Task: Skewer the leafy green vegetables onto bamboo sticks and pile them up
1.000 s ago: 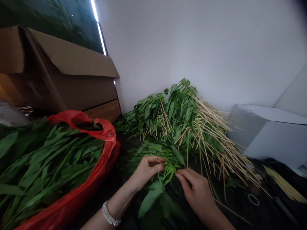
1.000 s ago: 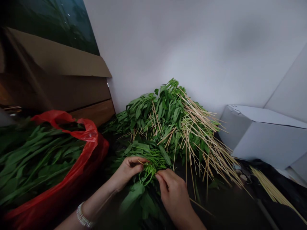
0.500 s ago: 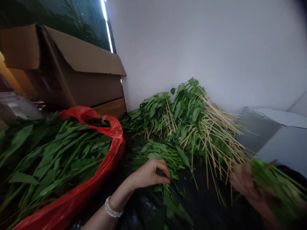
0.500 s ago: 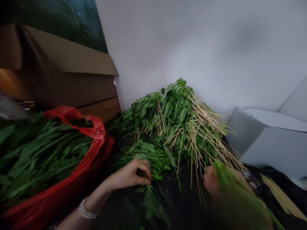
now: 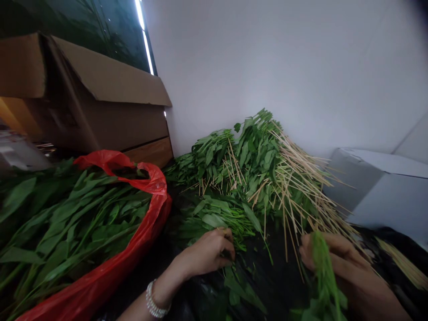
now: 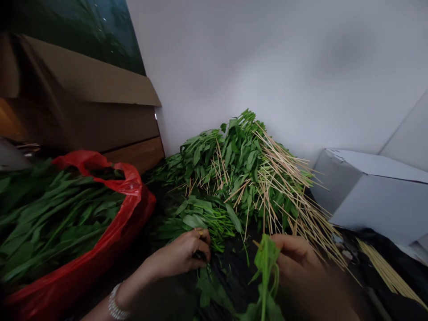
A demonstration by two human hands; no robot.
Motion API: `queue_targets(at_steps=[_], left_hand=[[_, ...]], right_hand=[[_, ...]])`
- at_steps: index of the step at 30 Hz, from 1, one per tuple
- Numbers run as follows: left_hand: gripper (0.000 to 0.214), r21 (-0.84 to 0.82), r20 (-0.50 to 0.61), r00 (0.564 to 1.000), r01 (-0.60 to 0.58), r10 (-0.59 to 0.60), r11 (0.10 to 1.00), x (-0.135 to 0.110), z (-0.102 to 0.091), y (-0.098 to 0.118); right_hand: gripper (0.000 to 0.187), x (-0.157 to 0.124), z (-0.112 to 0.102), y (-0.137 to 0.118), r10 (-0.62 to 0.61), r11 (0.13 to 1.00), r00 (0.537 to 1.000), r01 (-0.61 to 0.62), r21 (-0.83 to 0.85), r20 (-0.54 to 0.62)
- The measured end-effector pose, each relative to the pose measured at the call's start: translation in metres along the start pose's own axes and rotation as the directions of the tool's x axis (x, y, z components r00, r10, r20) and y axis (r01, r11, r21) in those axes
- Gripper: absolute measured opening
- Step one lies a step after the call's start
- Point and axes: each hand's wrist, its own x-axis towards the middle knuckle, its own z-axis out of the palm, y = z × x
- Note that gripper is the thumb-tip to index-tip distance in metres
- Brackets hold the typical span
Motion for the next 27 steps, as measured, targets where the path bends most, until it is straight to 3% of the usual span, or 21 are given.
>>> queue_targets(at_steps=[3, 6, 8, 10, 15, 27], left_hand=[[0.009, -0.356, -0.192, 0.981, -0.060, -0.010, 0.933, 0.001, -0.008, 0.003], [0.016, -0.713, -0.395, 0.893, -0.151, -0.215, 0.685, 0.002, -0.014, 0.000], [0.021, -0.848, -0.411, 0.826, -0.192, -0.385, 0.494, 0.003, -0.014, -0.004], [0.024, -0.905, -0.359, 0.802, -0.174, -0.476, 0.389, 0.005, -0.012, -0.006], [0.026, -0.929, -0.284, 0.813, -0.102, -0.509, 0.355, 0.009, -0.004, -0.003], [0.025, -0.924, -0.300, 0.790, -0.101, -0.535, 0.368, 0.008, -0.003, -0.002]], right_hand=[[0.029, 0.004, 0.006, 0.002, 0.066, 0.997, 0.974, -0.073, 0.027, 0.218], [0.030, 0.010, 0.020, 0.004, 0.032, 0.999, 0.931, -0.041, 0.018, 0.364], [0.029, 0.013, 0.031, 0.006, -0.007, 1.000, 0.928, 0.005, 0.006, 0.371], [0.028, 0.013, 0.041, 0.009, -0.050, 0.998, 0.942, 0.057, -0.011, 0.332], [0.023, 0.009, 0.055, 0.018, -0.153, 0.984, 0.952, 0.173, -0.052, 0.264], [0.021, 0.002, 0.065, 0.020, -0.225, 0.964, 0.950, 0.250, -0.095, 0.214]])
